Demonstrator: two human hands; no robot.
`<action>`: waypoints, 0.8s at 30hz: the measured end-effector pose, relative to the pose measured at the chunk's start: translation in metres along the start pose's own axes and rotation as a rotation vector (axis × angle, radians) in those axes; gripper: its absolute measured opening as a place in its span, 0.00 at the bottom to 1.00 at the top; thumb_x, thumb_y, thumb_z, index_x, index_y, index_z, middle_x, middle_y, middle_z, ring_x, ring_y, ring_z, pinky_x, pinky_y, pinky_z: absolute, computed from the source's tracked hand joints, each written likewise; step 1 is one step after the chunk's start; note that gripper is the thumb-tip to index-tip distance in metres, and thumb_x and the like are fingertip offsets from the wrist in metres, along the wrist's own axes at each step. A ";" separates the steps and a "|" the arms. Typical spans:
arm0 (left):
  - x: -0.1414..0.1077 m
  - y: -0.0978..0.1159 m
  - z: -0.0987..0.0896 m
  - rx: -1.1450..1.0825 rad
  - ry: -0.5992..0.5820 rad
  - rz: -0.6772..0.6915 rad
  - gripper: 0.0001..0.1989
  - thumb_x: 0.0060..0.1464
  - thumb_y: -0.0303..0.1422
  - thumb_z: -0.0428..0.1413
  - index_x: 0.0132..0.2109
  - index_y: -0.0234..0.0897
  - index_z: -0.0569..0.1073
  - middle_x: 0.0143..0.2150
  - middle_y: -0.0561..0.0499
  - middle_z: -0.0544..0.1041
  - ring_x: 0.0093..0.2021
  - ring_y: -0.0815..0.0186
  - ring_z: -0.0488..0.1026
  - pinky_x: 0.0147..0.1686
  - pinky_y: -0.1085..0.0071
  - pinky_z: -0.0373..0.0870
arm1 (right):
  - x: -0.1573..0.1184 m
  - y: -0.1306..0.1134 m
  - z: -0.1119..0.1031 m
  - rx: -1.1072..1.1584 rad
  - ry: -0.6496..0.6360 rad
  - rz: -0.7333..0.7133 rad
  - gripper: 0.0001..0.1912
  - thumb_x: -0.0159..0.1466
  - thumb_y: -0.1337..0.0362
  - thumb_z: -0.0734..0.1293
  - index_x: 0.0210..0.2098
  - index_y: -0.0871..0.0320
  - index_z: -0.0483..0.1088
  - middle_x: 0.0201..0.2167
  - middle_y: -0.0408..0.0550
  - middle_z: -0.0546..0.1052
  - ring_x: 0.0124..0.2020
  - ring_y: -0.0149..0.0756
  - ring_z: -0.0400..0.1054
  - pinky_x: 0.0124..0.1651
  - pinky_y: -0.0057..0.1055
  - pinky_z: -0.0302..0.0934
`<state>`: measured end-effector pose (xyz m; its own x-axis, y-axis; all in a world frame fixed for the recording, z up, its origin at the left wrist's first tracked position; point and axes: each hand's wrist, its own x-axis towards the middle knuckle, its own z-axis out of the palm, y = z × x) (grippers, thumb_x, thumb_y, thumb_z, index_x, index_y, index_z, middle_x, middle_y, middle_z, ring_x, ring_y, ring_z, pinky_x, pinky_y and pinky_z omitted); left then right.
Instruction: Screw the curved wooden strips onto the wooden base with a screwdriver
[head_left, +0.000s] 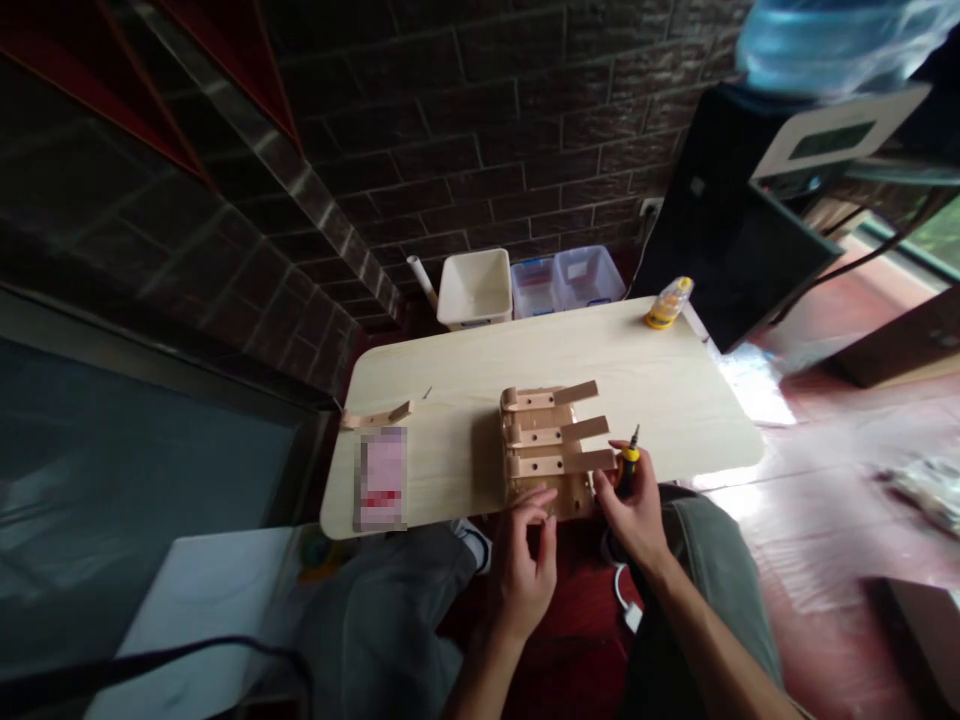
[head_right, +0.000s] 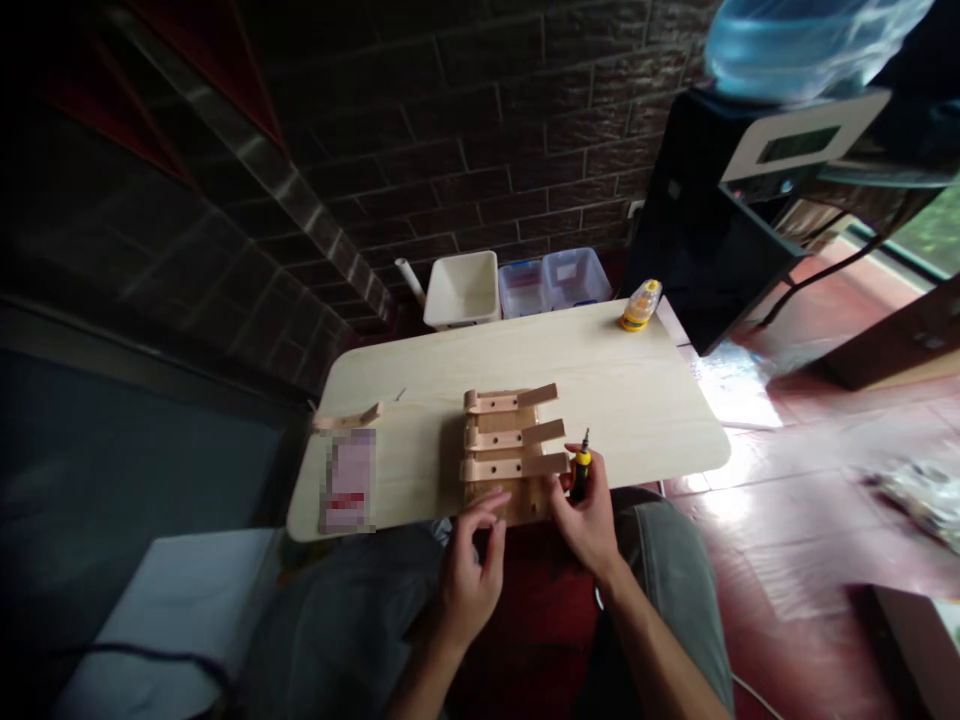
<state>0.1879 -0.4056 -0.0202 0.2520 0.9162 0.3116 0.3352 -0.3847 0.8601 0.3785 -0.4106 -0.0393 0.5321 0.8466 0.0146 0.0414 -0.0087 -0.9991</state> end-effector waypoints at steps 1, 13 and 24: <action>0.003 -0.002 0.001 0.007 -0.023 0.014 0.07 0.70 0.26 0.54 0.50 0.43 0.72 0.59 0.42 0.82 0.65 0.56 0.77 0.63 0.53 0.78 | 0.001 0.000 0.001 -0.013 0.006 -0.006 0.20 0.72 0.57 0.72 0.60 0.56 0.70 0.48 0.48 0.77 0.39 0.34 0.73 0.42 0.36 0.74; 0.010 -0.018 0.008 0.123 -0.092 0.094 0.16 0.66 0.18 0.55 0.53 0.43 0.66 0.59 0.40 0.83 0.66 0.56 0.77 0.60 0.51 0.80 | 0.005 -0.007 0.008 -0.126 0.121 -0.053 0.19 0.64 0.65 0.75 0.53 0.50 0.70 0.47 0.47 0.72 0.40 0.36 0.68 0.40 0.30 0.66; 0.011 -0.018 0.015 0.159 -0.044 0.096 0.16 0.66 0.18 0.57 0.53 0.42 0.66 0.56 0.41 0.85 0.63 0.57 0.79 0.59 0.50 0.80 | -0.006 -0.005 0.007 -0.164 0.132 -0.081 0.16 0.64 0.66 0.74 0.48 0.49 0.69 0.43 0.45 0.71 0.36 0.34 0.65 0.37 0.29 0.65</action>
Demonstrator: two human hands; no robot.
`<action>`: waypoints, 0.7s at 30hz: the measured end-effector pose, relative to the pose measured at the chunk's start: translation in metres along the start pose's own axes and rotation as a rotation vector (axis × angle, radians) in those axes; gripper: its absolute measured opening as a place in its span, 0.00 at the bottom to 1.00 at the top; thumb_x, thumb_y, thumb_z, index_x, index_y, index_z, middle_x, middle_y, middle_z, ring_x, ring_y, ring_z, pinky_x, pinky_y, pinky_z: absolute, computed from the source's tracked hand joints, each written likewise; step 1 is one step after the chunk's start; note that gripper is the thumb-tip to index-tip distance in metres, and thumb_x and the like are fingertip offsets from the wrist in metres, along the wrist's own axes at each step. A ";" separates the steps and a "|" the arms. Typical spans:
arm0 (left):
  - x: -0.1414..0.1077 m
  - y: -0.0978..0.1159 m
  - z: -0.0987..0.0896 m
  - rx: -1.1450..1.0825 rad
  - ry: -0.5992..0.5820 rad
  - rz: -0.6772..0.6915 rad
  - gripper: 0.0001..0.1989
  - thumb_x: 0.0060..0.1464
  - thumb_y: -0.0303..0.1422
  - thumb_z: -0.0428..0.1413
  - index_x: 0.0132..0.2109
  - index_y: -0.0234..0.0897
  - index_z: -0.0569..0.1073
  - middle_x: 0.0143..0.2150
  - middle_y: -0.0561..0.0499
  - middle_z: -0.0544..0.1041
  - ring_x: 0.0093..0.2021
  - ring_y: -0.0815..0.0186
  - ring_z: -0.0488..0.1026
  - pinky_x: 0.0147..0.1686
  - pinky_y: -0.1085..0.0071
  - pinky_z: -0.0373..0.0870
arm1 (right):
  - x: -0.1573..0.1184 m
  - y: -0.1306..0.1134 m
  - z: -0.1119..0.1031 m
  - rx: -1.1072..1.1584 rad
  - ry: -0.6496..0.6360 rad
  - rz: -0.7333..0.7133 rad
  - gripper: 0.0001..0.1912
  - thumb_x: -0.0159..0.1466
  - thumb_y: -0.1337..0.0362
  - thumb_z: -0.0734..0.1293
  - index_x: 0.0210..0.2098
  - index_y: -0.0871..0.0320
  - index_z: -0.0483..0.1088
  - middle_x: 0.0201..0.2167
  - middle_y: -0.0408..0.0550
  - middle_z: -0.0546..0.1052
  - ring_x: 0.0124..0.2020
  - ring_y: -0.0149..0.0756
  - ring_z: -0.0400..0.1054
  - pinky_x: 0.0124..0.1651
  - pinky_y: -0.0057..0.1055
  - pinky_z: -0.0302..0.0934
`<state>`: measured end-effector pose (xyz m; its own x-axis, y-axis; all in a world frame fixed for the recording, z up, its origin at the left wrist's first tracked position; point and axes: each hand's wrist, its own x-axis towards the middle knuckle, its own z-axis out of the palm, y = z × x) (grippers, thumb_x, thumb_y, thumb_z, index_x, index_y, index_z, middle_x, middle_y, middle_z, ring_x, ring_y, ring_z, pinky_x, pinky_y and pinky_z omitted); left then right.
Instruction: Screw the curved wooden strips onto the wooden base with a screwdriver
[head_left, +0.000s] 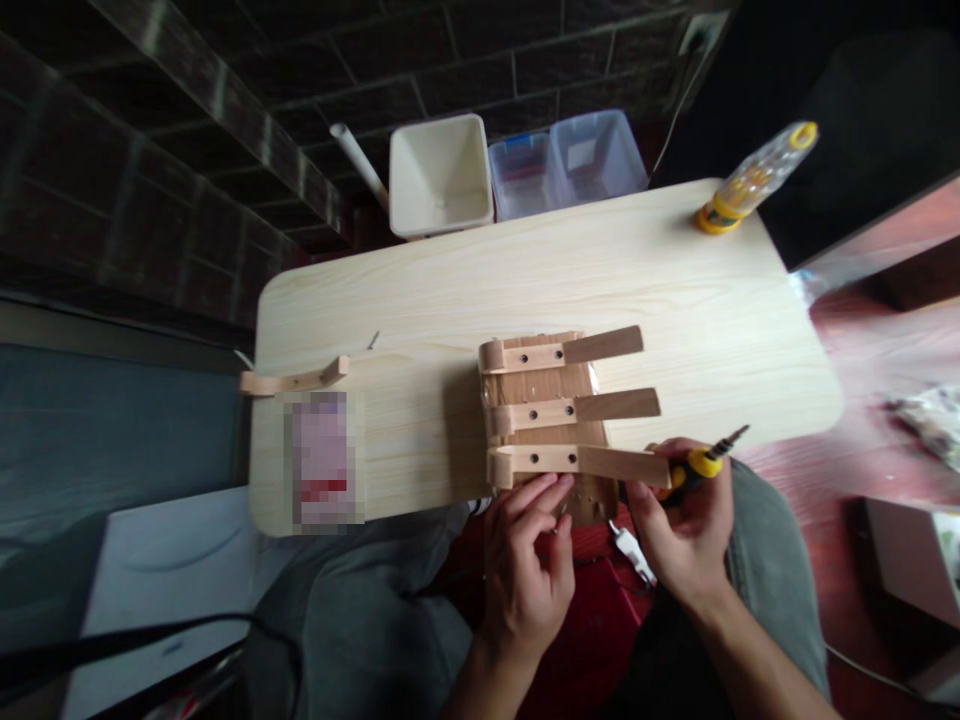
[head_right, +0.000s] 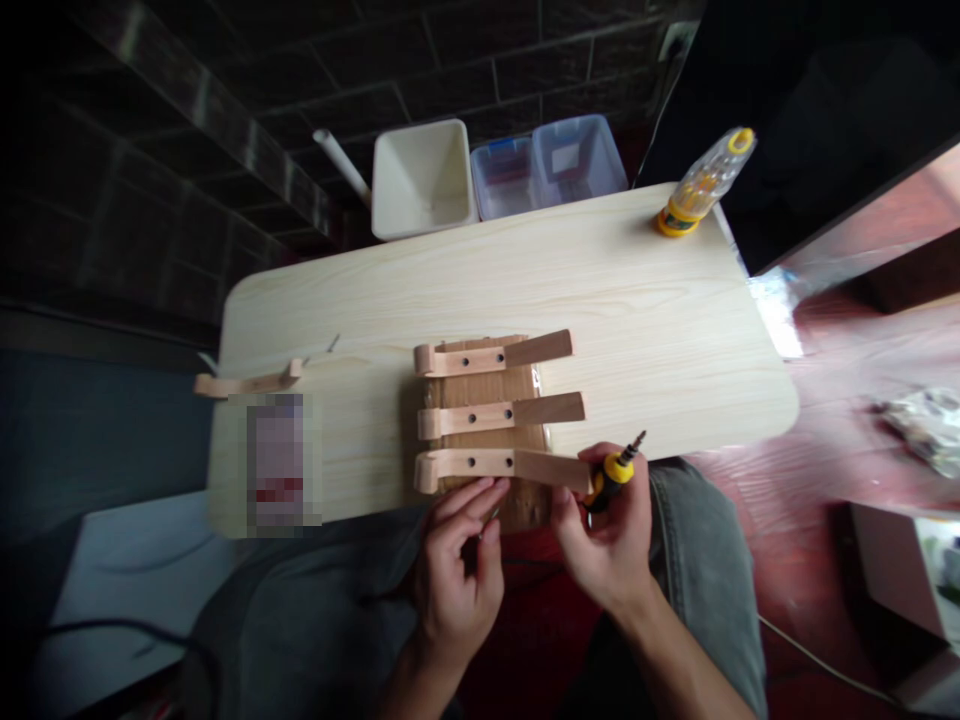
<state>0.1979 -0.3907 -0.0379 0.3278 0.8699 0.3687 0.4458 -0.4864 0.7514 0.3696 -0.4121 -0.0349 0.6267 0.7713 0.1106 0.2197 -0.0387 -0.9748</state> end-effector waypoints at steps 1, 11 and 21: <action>0.000 0.000 0.000 0.002 0.001 0.007 0.17 0.65 0.17 0.57 0.52 0.42 0.66 0.56 0.41 0.85 0.63 0.57 0.79 0.59 0.50 0.80 | -0.001 0.000 -0.001 0.000 -0.002 -0.004 0.17 0.64 0.66 0.74 0.49 0.49 0.69 0.43 0.45 0.71 0.36 0.34 0.65 0.38 0.29 0.65; -0.001 -0.003 0.000 -0.014 -0.025 -0.005 0.16 0.66 0.18 0.57 0.52 0.42 0.65 0.57 0.41 0.84 0.64 0.57 0.79 0.60 0.50 0.81 | -0.001 -0.004 -0.002 -0.011 -0.025 -0.007 0.17 0.65 0.67 0.73 0.51 0.49 0.68 0.42 0.45 0.70 0.37 0.34 0.66 0.38 0.28 0.66; 0.002 0.000 -0.004 -0.040 -0.035 -0.028 0.10 0.69 0.22 0.58 0.51 0.41 0.69 0.57 0.42 0.84 0.62 0.57 0.81 0.61 0.54 0.80 | 0.002 0.002 -0.003 0.008 -0.039 -0.037 0.15 0.67 0.61 0.73 0.51 0.54 0.70 0.45 0.46 0.72 0.41 0.36 0.68 0.43 0.34 0.68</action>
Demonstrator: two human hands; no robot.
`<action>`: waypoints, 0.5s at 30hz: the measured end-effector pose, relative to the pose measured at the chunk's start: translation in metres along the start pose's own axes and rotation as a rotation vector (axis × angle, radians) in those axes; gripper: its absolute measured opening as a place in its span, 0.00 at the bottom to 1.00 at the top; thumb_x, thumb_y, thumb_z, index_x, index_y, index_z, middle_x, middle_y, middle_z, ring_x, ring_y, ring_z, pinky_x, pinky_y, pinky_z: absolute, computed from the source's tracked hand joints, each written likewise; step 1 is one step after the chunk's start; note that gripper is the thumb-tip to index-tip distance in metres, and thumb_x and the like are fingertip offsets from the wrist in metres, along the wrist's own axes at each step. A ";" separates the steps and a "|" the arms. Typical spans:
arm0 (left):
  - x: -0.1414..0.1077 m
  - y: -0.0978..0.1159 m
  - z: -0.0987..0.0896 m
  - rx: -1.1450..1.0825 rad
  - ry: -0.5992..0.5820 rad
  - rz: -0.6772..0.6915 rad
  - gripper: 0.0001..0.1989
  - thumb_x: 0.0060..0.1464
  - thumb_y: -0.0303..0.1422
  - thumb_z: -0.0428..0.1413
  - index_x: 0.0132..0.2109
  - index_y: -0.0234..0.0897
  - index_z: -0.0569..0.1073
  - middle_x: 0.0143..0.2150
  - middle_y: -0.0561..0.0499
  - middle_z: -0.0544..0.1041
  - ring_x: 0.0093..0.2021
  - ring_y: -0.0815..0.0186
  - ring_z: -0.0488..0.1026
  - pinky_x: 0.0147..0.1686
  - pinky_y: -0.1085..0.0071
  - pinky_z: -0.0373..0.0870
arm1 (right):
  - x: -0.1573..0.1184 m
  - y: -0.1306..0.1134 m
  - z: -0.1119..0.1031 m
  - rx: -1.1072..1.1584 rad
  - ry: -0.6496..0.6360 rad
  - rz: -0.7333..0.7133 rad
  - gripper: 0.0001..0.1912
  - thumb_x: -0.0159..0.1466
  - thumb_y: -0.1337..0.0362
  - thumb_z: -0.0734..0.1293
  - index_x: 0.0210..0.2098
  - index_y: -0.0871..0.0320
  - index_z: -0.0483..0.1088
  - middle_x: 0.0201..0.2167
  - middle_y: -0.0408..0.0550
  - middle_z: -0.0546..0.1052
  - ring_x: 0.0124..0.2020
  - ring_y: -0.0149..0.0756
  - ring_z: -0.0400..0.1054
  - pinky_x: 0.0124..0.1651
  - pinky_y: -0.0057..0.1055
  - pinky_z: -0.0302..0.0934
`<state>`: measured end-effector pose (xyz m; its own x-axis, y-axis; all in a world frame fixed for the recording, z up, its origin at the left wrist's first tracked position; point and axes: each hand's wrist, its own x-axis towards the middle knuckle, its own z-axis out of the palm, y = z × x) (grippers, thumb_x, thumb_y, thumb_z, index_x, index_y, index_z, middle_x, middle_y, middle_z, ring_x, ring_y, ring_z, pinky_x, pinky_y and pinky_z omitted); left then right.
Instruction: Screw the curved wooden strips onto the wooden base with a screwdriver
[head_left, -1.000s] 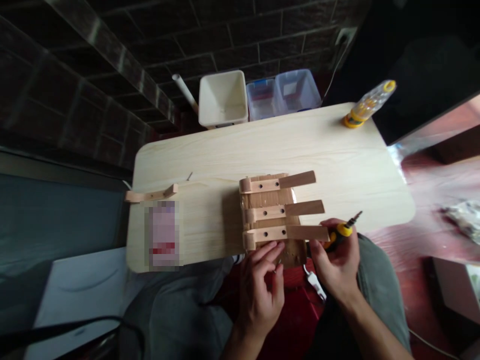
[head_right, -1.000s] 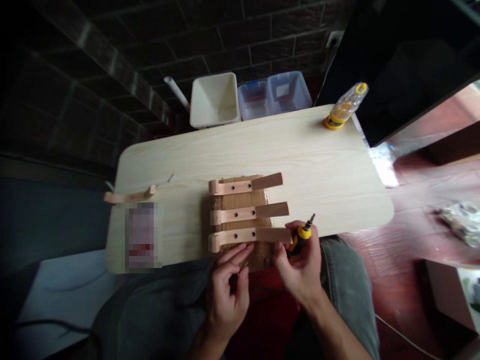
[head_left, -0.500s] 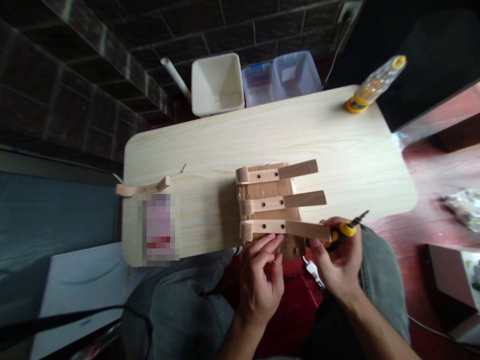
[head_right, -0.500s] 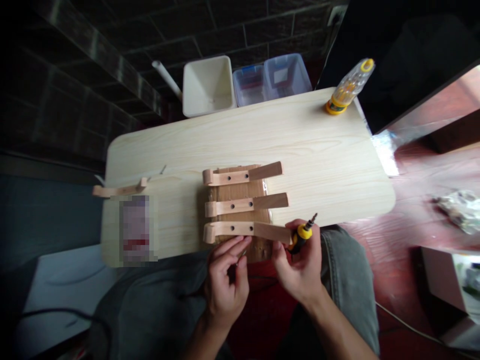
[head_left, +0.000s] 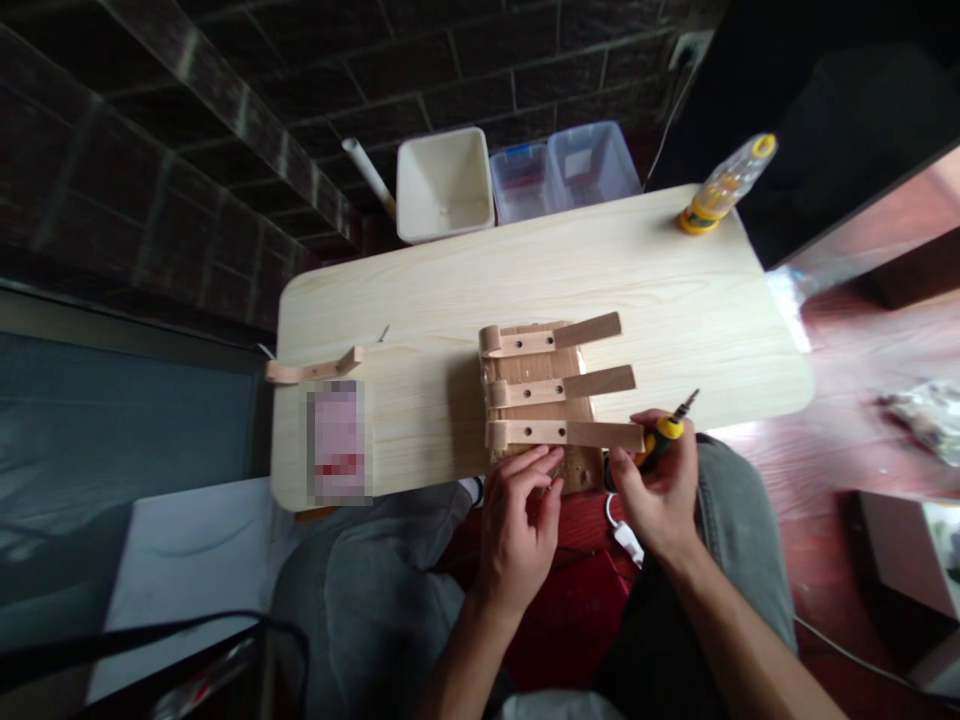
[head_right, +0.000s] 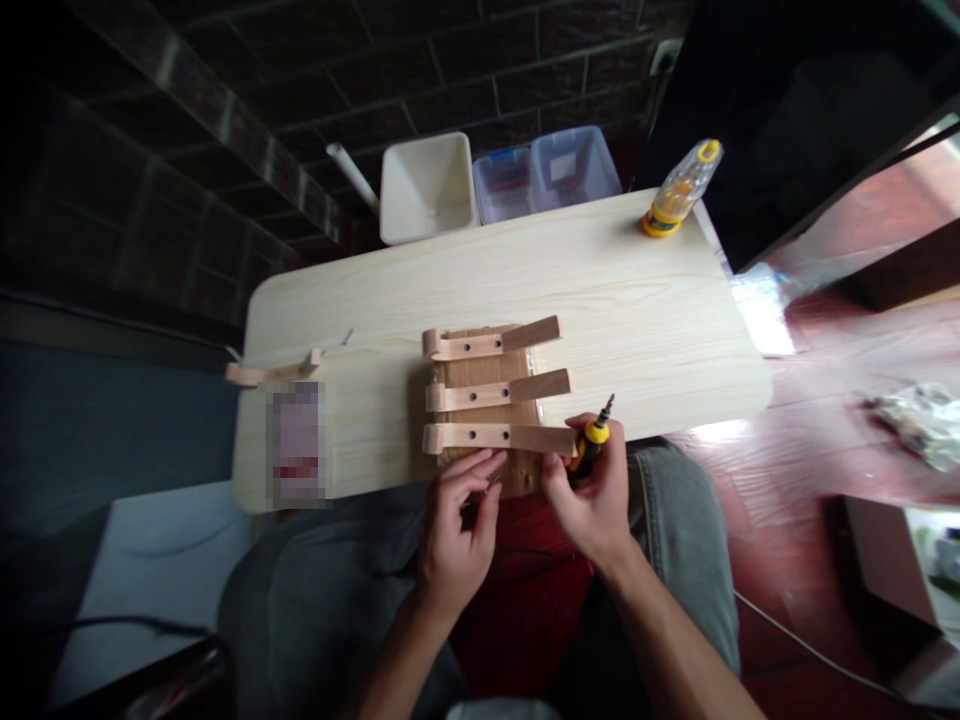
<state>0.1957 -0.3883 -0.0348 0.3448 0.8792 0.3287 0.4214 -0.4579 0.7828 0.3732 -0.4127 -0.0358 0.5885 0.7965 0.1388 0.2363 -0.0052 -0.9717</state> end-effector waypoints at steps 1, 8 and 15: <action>0.001 0.001 -0.001 0.005 -0.001 0.006 0.09 0.69 0.23 0.58 0.50 0.41 0.70 0.56 0.42 0.84 0.62 0.57 0.81 0.61 0.54 0.80 | 0.000 0.001 0.000 0.006 0.001 -0.005 0.15 0.68 0.60 0.73 0.51 0.55 0.70 0.45 0.46 0.72 0.41 0.36 0.69 0.43 0.35 0.69; 0.002 0.007 -0.008 0.008 -0.011 0.001 0.04 0.71 0.27 0.57 0.47 0.42 0.73 0.52 0.45 0.85 0.59 0.58 0.81 0.60 0.56 0.79 | 0.001 0.003 0.005 0.043 0.014 -0.028 0.17 0.73 0.54 0.71 0.55 0.57 0.72 0.47 0.48 0.76 0.41 0.36 0.73 0.43 0.37 0.73; 0.002 0.010 -0.005 0.035 0.045 0.027 0.04 0.70 0.27 0.58 0.46 0.42 0.72 0.50 0.46 0.85 0.56 0.59 0.83 0.57 0.58 0.79 | 0.008 0.005 0.013 0.070 0.044 -0.038 0.20 0.74 0.54 0.69 0.60 0.56 0.71 0.52 0.51 0.78 0.45 0.39 0.76 0.48 0.41 0.75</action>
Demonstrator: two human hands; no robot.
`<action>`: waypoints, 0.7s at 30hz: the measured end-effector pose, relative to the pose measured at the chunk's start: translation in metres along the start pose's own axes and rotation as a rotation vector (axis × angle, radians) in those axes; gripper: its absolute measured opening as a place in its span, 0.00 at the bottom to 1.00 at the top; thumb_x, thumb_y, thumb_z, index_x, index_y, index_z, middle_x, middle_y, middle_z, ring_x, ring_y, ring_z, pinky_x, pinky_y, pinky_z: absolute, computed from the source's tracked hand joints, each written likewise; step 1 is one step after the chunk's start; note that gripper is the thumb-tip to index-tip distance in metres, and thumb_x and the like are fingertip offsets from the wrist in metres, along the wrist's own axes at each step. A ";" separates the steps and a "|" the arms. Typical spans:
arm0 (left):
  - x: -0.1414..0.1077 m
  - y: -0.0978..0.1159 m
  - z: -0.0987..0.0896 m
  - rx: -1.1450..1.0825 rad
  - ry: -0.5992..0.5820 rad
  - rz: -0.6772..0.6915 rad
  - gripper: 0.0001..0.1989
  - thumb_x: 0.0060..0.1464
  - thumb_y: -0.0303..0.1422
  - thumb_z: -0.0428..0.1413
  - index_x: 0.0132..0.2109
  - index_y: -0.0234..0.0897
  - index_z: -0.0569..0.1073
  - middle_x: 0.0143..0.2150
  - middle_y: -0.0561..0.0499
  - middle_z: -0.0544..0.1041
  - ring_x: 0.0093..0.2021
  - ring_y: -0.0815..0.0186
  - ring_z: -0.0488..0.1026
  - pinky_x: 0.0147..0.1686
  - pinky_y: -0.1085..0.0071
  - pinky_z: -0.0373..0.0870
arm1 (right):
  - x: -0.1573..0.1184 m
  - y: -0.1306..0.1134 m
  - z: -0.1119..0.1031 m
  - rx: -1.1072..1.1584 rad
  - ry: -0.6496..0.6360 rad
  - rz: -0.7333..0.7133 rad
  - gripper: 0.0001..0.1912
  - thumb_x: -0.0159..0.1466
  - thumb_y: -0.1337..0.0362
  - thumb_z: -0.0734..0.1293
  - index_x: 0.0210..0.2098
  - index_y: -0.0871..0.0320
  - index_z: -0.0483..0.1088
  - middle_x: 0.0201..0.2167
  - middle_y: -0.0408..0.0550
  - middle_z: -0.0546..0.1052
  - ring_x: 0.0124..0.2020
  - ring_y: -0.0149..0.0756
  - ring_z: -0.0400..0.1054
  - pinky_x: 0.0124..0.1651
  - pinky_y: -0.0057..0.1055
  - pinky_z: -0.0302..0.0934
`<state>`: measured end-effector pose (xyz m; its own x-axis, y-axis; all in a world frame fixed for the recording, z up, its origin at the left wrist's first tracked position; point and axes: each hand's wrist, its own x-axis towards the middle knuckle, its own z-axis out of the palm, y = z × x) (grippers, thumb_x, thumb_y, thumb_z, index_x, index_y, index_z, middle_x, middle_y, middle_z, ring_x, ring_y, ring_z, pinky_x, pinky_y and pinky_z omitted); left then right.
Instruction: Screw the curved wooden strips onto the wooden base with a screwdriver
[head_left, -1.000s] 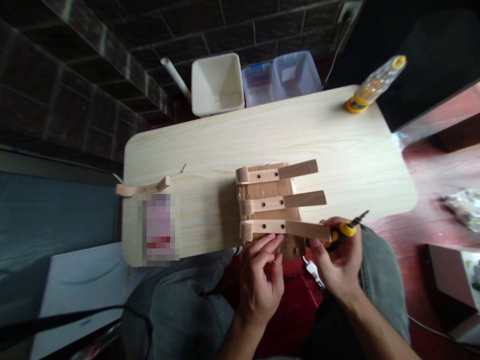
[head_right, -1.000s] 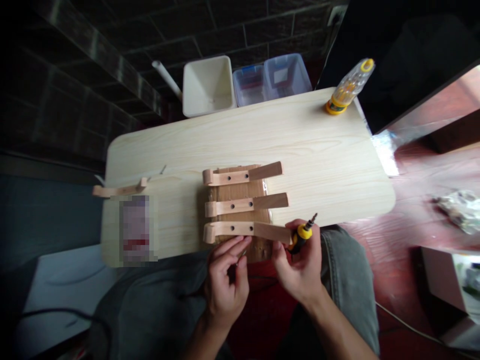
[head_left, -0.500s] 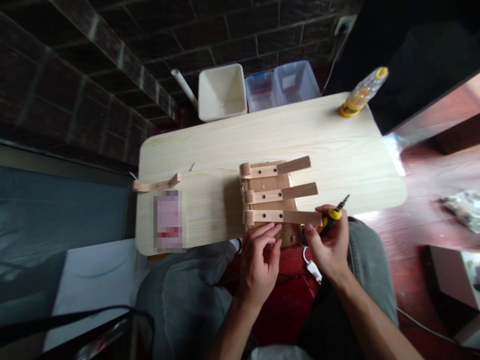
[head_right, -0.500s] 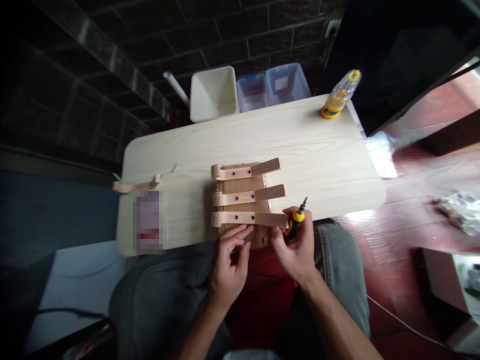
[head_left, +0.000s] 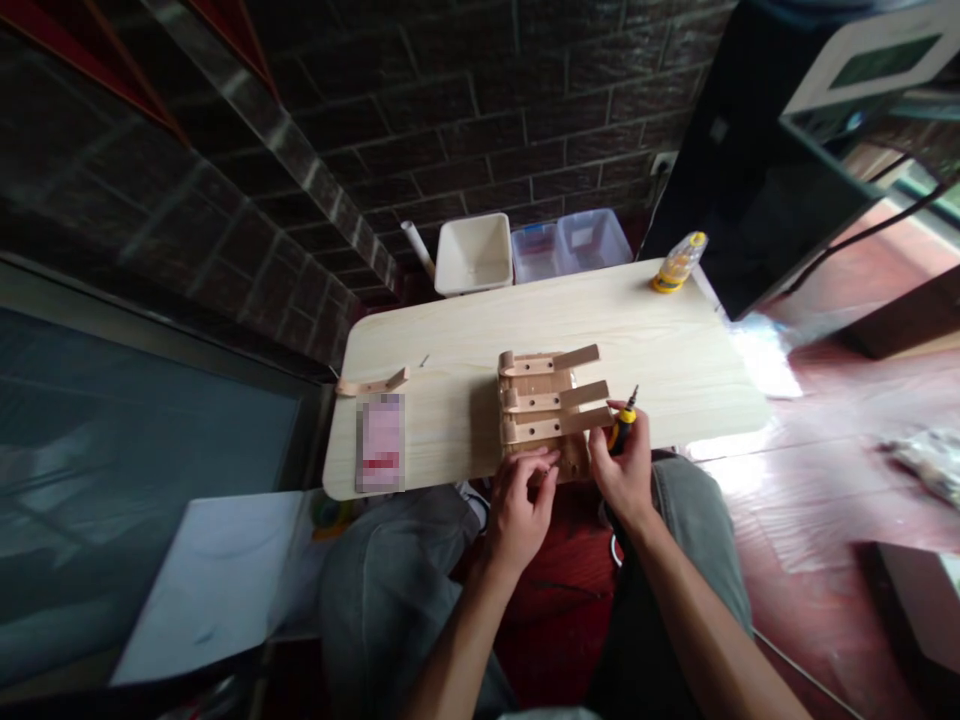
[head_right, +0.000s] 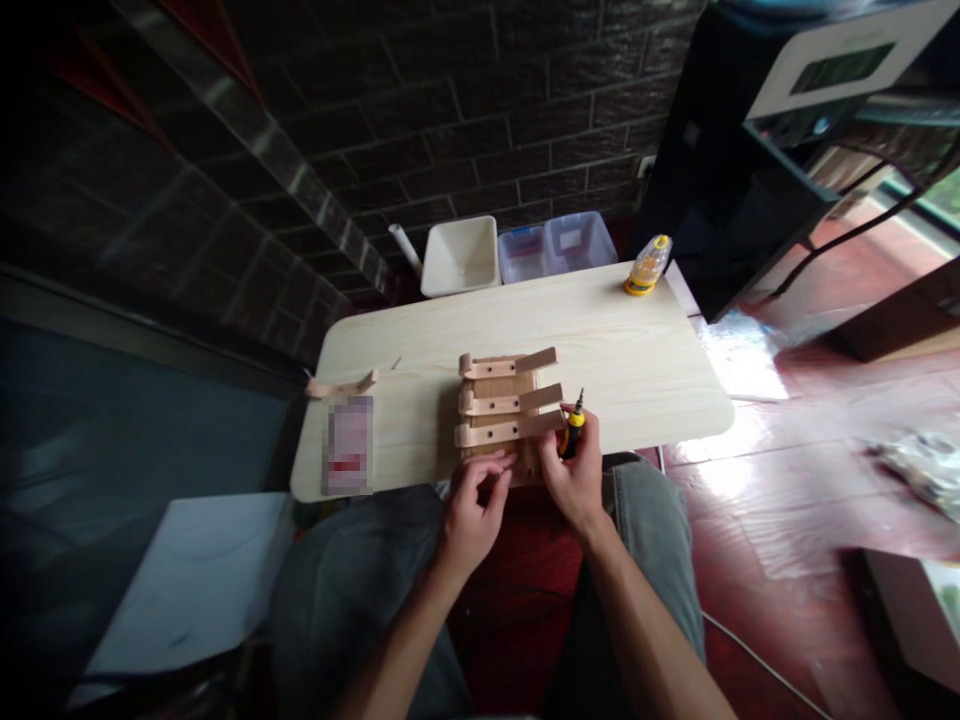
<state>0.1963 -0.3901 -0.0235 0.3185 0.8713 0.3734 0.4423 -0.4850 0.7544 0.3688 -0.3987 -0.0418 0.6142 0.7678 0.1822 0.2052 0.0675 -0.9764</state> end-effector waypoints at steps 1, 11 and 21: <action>0.000 0.000 0.000 0.004 0.004 -0.001 0.04 0.70 0.27 0.58 0.46 0.42 0.72 0.49 0.46 0.85 0.55 0.59 0.83 0.57 0.58 0.79 | 0.001 0.001 0.001 0.000 0.004 -0.002 0.20 0.74 0.54 0.69 0.60 0.56 0.71 0.52 0.51 0.78 0.47 0.40 0.76 0.50 0.43 0.75; -0.001 -0.001 0.003 0.029 -0.002 -0.022 0.08 0.69 0.23 0.59 0.48 0.41 0.72 0.50 0.48 0.85 0.57 0.62 0.81 0.58 0.62 0.79 | 0.003 -0.004 -0.004 -0.038 0.005 0.048 0.19 0.70 0.58 0.72 0.58 0.54 0.70 0.49 0.48 0.78 0.45 0.39 0.75 0.50 0.40 0.72; 0.002 -0.006 0.004 0.047 -0.009 -0.029 0.10 0.66 0.19 0.60 0.47 0.39 0.72 0.48 0.51 0.86 0.56 0.67 0.81 0.58 0.70 0.77 | 0.001 -0.008 -0.002 -0.116 0.097 0.126 0.13 0.68 0.64 0.74 0.51 0.49 0.73 0.43 0.43 0.76 0.38 0.33 0.73 0.39 0.30 0.69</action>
<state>0.1976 -0.3858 -0.0288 0.3125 0.8843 0.3468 0.4903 -0.4629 0.7385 0.3697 -0.3996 -0.0337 0.7102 0.6999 0.0755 0.2051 -0.1032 -0.9733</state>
